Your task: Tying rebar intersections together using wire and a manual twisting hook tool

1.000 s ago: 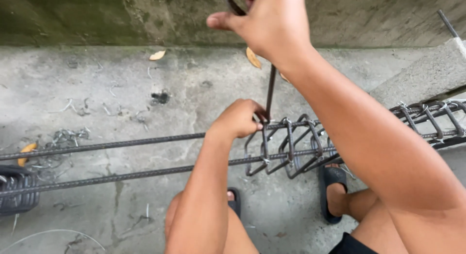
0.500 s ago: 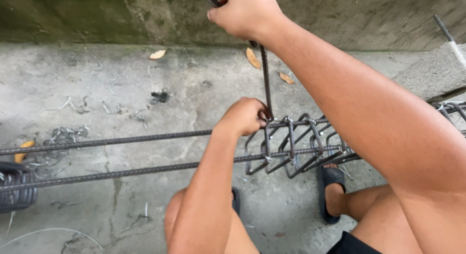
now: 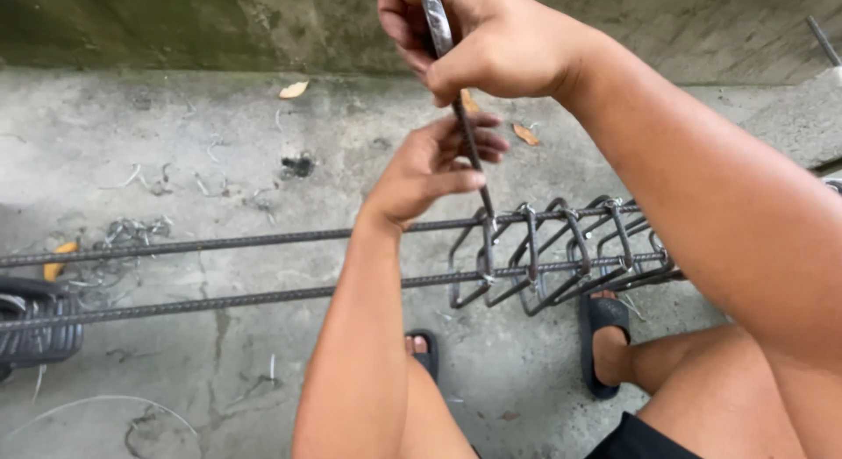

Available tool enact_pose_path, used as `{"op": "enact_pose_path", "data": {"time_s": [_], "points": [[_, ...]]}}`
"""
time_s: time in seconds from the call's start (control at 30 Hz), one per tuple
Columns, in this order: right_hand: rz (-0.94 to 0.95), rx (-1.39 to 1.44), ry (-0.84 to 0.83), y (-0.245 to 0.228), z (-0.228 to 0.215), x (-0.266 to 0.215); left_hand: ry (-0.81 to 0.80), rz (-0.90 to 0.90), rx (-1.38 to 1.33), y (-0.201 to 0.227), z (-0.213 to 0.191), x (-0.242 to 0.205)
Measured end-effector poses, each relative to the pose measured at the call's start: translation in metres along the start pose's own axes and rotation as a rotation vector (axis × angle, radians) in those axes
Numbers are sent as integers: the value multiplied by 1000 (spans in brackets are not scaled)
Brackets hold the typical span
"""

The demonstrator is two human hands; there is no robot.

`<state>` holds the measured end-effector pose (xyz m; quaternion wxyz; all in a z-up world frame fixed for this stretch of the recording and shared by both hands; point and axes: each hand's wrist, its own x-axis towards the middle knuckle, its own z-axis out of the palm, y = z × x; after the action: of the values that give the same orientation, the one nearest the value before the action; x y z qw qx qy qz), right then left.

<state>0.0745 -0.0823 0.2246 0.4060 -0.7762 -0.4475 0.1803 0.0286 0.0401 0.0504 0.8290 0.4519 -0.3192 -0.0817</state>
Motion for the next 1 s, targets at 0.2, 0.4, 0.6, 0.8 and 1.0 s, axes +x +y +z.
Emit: {"op": "enact_pose_path", "data": {"time_s": [0.2, 0.4, 0.6, 0.8, 1.0], "points": [[273, -76, -238, -46, -4, -5, 309, 184, -10, 3, 19, 9], [395, -622, -296, -91, -1, -17, 305, 239, 28, 4, 33, 1], [366, -1030, -428, -106, -6, -39, 236, 97, 341, 27, 42, -19], [569, -1215, -475, -125, 4, -55, 348, 275, 690, 31, 78, -16], [680, -1379, -556, -131, 24, -73, 278, 441, 797, 27, 91, -17]]}}
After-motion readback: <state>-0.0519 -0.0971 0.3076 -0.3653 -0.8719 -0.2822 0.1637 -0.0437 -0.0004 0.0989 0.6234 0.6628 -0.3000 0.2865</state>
